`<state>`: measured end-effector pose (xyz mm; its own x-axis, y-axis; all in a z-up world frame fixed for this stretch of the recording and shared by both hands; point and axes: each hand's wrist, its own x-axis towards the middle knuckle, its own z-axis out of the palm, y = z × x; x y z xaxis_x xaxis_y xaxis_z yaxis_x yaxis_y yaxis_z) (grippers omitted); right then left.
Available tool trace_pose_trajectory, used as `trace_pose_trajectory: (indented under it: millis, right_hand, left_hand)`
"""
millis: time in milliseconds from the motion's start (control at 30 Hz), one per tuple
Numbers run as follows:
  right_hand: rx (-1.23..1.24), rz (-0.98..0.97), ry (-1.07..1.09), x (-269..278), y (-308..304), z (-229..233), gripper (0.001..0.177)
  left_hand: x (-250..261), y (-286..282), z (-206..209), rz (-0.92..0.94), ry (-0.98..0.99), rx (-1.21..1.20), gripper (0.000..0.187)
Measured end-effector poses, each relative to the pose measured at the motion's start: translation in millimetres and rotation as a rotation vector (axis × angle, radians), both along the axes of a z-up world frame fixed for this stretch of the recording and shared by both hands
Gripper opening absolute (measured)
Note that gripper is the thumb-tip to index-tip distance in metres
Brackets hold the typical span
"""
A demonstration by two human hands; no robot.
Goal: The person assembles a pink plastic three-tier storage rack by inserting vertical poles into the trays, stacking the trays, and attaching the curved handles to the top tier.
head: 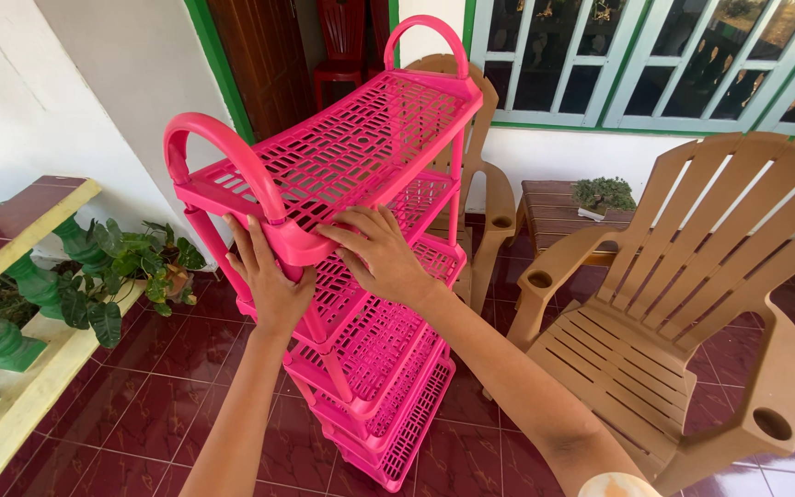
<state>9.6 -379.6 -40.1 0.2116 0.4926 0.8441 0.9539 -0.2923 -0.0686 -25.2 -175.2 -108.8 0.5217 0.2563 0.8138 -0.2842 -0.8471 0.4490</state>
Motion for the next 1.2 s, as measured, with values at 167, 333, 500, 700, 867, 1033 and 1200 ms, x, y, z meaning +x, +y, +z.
trace_pose_trajectory:
  millis: [167, 333, 500, 700, 867, 1033, 1200]
  right_hand:
    - [-0.016, 0.038, 0.014, 9, -10, 2, 0.052]
    - [-0.028, 0.051, -0.004, 13, -27, -2, 0.057]
    - [-0.079, 0.102, 0.011, 28, -50, -5, 0.063]
    - [-0.202, 0.128, 0.042, 46, -69, 10, 0.068]
    - [-0.251, 0.209, 0.089, 27, -59, 20, 0.081]
    - [-0.123, 0.174, 0.11, -2, -21, 25, 0.09]
    - [-0.014, 0.06, 0.144, -16, 13, 24, 0.082]
  left_hand:
    - [0, -15, -6, 0.049, -0.029, -0.002, 0.113]
    - [-4, -24, -13, 0.104, -0.066, 0.035, 0.11]
    - [-7, -33, -27, 0.071, -0.172, 0.04, 0.108]
    - [-16, -51, -38, 0.09, -0.187, -0.024, 0.101]
    - [-20, -44, -39, 0.041, -0.275, -0.036, 0.078]
    - [-3, -1, -41, -0.176, -0.415, -0.471, 0.063]
    - [33, 85, -8, -0.14, -0.174, -0.943, 0.07]
